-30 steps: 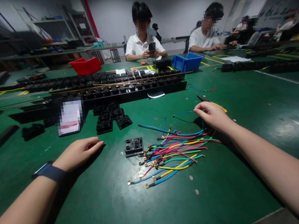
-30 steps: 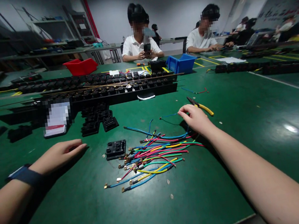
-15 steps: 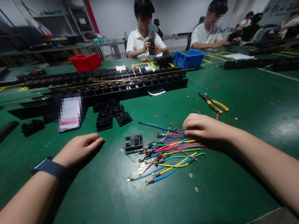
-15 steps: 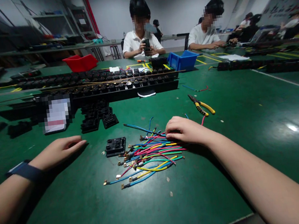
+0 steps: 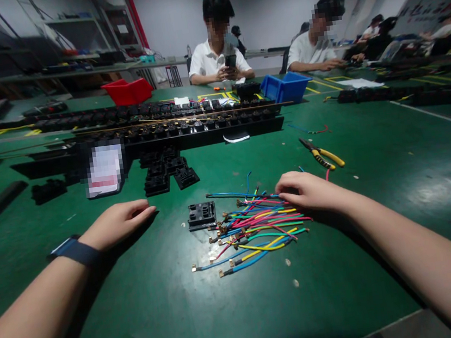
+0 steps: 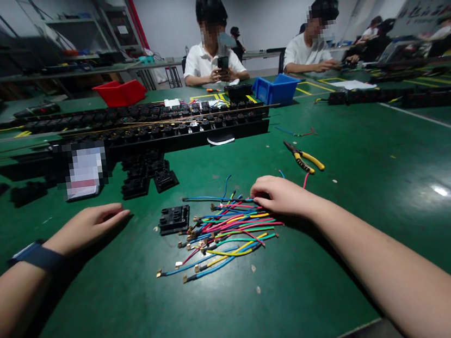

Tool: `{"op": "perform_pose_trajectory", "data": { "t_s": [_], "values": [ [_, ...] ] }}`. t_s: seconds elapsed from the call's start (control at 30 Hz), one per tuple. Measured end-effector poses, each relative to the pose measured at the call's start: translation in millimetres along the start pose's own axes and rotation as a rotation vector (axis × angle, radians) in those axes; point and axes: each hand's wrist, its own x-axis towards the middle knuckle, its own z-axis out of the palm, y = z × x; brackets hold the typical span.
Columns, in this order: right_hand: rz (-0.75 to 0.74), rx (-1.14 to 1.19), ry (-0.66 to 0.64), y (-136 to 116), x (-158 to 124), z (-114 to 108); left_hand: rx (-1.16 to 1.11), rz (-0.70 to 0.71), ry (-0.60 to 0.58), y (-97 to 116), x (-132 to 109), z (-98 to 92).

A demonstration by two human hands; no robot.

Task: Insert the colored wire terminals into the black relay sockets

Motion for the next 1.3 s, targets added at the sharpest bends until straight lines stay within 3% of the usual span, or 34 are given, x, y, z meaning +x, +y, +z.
{"op": "perform_pose_trajectory", "data": {
  "t_s": [0.23,0.43,0.63,0.77,0.93,1.07,1.17,1.3],
  "values": [
    [-0.005,0.047,-0.023,-4,-9,-25,0.008,0.000,-0.002,-1,0,0.7],
    [0.049,0.019,-0.210,-2,-14,-32,0.013,0.002,-0.004,-4,3,2.1],
    [0.102,-0.030,-0.244,16,-20,-36,0.002,0.004,-0.003,-5,4,2.6],
    [0.102,-0.040,-0.151,17,-16,-34,-0.007,-0.004,-0.004,-4,3,0.7],
    [0.009,-0.060,-0.098,-22,6,-37,-0.035,0.022,-0.015,27,5,-12.0],
    [-0.090,-0.083,-0.198,-52,37,-44,-0.126,0.257,0.051,69,16,-19.4],
    [-0.096,-0.062,-0.192,-57,64,-36,-0.152,0.411,0.042,89,23,-15.3],
    [-0.103,-0.052,-0.069,-49,88,-10,-0.084,0.460,0.004,96,28,-0.7]
  ]
}}
